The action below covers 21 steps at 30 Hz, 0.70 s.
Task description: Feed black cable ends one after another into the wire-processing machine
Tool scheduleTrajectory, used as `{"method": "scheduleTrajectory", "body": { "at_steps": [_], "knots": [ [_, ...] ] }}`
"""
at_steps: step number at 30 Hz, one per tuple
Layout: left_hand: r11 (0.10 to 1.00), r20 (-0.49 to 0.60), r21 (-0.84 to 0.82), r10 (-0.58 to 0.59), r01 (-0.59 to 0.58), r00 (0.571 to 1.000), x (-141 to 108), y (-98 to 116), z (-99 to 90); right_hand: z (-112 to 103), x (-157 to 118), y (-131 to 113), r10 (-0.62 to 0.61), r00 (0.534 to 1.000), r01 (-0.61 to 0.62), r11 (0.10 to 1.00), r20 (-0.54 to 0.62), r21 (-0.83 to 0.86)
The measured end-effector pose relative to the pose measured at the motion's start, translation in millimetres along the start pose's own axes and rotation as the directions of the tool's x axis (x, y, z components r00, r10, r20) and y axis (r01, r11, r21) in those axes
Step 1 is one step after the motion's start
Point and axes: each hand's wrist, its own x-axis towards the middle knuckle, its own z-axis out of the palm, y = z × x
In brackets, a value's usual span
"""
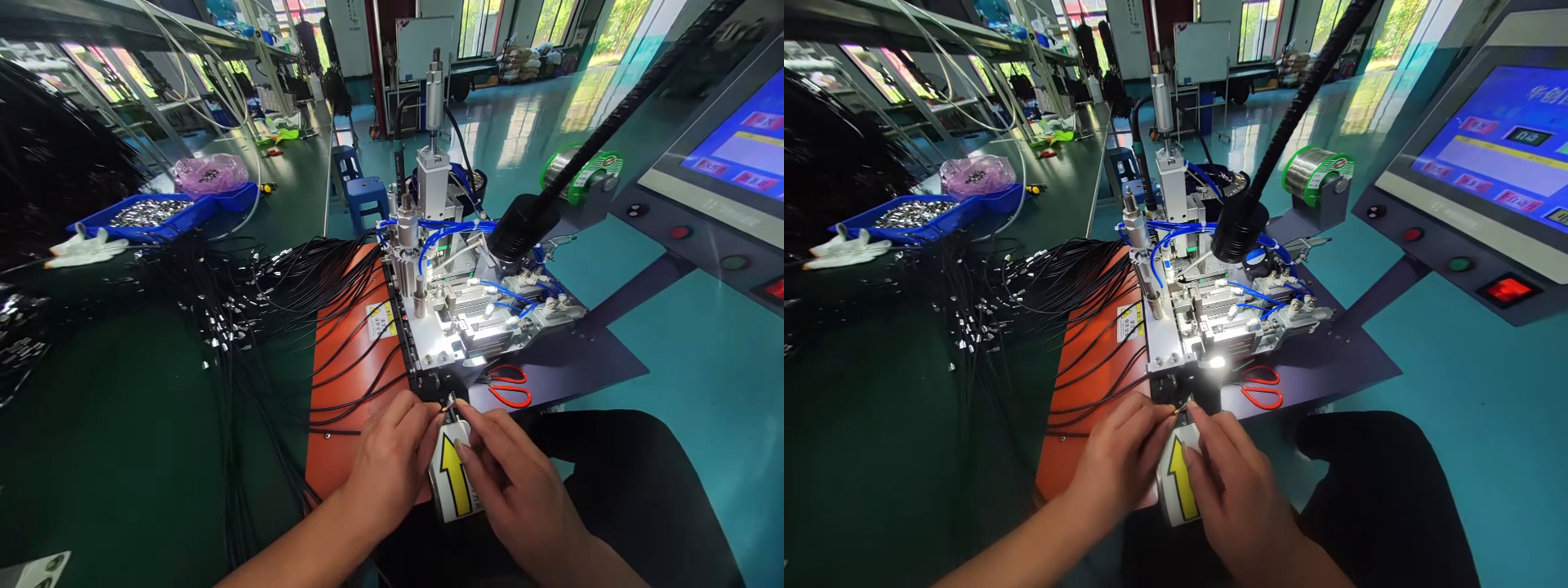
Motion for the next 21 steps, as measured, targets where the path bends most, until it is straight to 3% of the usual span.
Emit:
{"method": "scheduleTrajectory", "body": {
  "at_steps": [9,21],
  "knots": [
    [0.998,-0.007,0.067,0.005,-0.005,1.000,0.3,2.2,-1.1,2.4,0.5,1.5,-0.011,1.000,0.010,0.999,-0.015,-0.036],
    [0.999,-0.004,0.033,-0.035,0.035,0.999,-1.2,0.1,1.6,1.9,0.8,-1.5,0.042,0.998,-0.038,0.996,-0.052,0.076]
  ]
}}
